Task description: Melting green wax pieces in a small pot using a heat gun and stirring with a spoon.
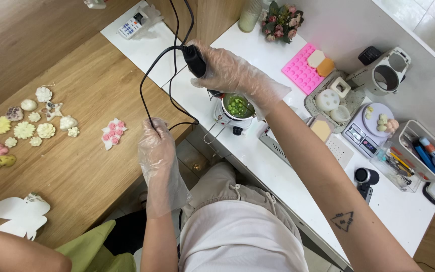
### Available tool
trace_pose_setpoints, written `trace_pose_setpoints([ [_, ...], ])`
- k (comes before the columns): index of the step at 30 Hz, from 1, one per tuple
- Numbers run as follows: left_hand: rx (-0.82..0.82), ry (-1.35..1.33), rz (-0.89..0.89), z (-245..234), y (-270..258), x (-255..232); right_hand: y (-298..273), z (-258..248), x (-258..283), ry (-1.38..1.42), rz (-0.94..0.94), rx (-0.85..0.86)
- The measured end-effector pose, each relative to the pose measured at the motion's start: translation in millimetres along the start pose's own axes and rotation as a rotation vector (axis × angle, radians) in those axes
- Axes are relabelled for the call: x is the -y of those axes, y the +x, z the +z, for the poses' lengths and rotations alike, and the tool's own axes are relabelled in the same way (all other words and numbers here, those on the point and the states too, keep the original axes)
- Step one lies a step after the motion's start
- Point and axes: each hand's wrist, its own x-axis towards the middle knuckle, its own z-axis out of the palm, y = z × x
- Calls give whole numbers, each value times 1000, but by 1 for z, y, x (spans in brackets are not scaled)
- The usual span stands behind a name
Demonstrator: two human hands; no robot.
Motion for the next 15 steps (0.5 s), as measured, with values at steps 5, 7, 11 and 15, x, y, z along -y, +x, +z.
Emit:
trace_pose_setpoints([
  [5, -55, 137, -87, -7, 3, -4, -1, -3, -2, 40, -40, -16],
  [7, -102, 171, -32, -5, 10, 14, -1, -6, -1, 39, -42, -21],
  [11, -132, 175, -37, -6, 17, 25, -5, -12, 4, 151, -31, 4],
  [15, -145, 119, -15, -1, 21, 41, 0, -2, -5, 81, -44, -6],
])
